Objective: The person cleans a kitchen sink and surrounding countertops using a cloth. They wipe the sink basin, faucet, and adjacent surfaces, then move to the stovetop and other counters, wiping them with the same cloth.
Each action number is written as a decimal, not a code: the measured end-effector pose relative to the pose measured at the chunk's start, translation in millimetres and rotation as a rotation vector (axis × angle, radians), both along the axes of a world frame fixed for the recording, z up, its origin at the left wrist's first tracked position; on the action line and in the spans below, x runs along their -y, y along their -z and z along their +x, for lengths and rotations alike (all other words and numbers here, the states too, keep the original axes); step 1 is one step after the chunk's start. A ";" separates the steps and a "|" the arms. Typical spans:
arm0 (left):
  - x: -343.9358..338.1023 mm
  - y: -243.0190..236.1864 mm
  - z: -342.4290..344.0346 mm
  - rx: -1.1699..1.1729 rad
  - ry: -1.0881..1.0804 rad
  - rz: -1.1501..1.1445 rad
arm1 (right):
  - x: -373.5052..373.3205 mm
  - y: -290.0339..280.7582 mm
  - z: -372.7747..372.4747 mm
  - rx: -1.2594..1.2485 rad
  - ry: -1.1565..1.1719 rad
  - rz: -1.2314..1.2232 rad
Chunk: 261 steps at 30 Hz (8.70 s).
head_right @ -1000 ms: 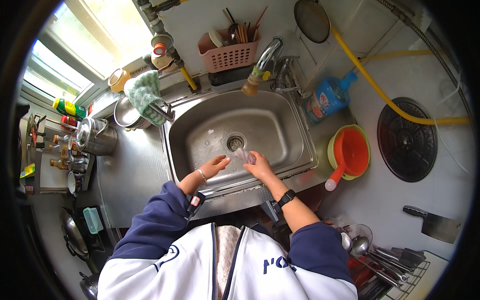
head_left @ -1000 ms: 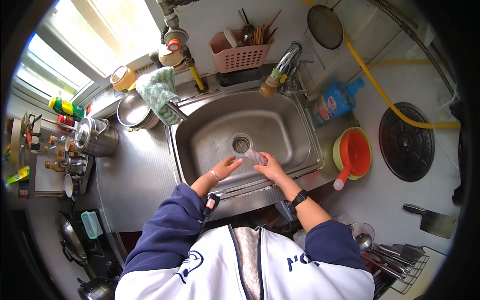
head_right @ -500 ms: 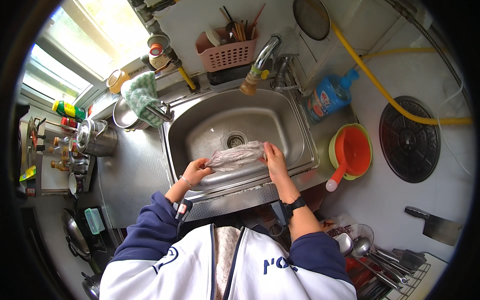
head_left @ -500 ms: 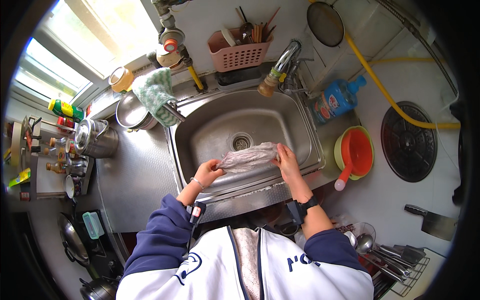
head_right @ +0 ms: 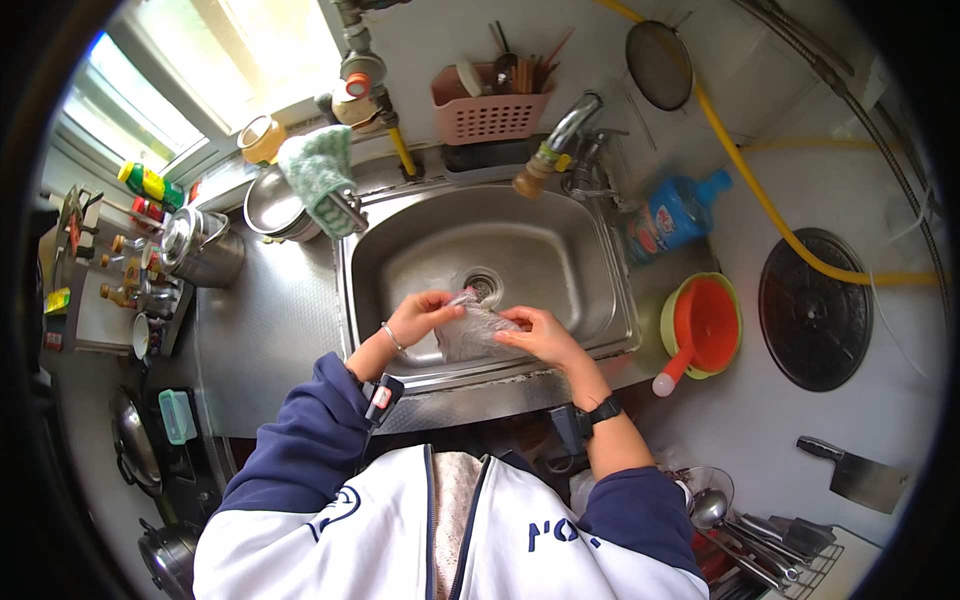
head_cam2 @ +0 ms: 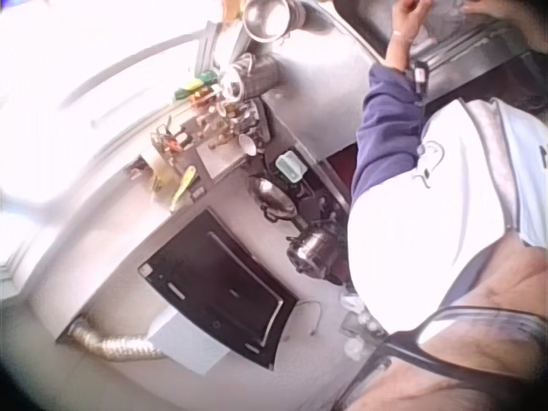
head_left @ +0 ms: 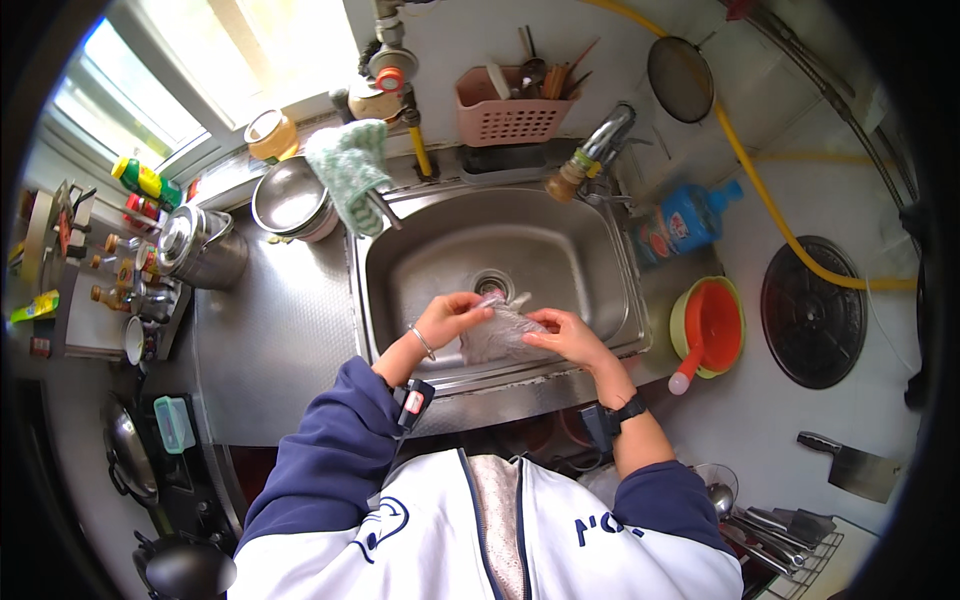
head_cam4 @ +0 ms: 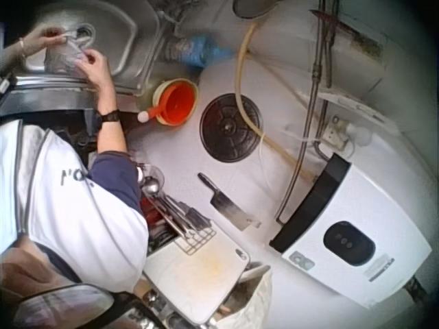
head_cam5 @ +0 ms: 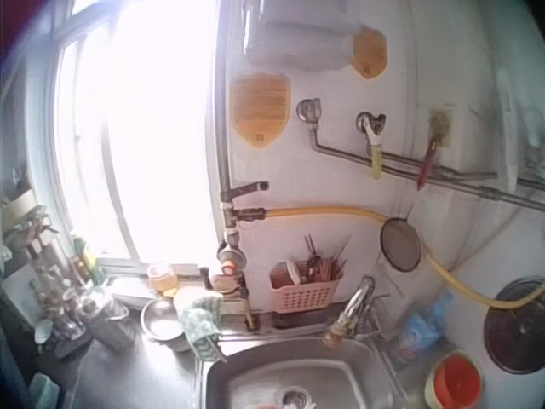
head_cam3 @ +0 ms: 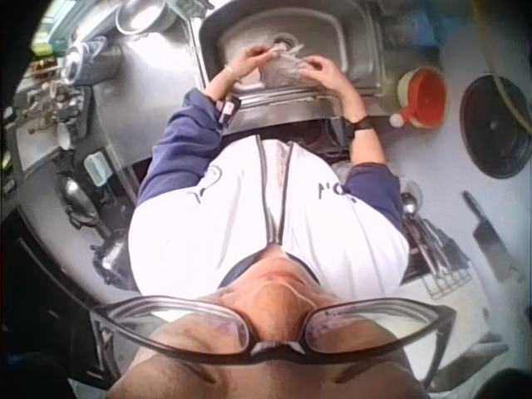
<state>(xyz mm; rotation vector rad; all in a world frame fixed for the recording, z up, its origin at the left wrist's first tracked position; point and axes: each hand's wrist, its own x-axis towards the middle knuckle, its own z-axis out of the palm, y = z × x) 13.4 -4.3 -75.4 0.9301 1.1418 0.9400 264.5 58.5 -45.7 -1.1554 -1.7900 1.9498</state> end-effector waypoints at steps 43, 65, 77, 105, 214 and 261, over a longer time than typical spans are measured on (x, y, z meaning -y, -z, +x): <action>221.9 62.3 -213.8 -1.523 -0.196 -0.085 | 87.0 24.0 -121.7 0.320 -0.201 0.153; 395.0 55.0 -315.7 -1.599 -0.229 -0.224 | 98.5 16.9 -126.2 0.386 -0.056 0.105; 199.7 86.1 -276.9 -1.617 -0.062 -0.239 | 120.5 0.5 -73.2 0.418 0.071 0.109; 120.5 50.3 -60.8 -0.962 0.483 0.142 | 138.2 38.9 80.0 0.247 0.423 0.052; -177.4 121.8 -65.2 -1.548 -0.295 0.727 | 197.3 29.9 155.0 0.483 0.600 -0.024; 108.7 -33.6 -144.5 -1.078 1.283 0.877 | 218.5 23.4 109.9 0.362 0.552 0.048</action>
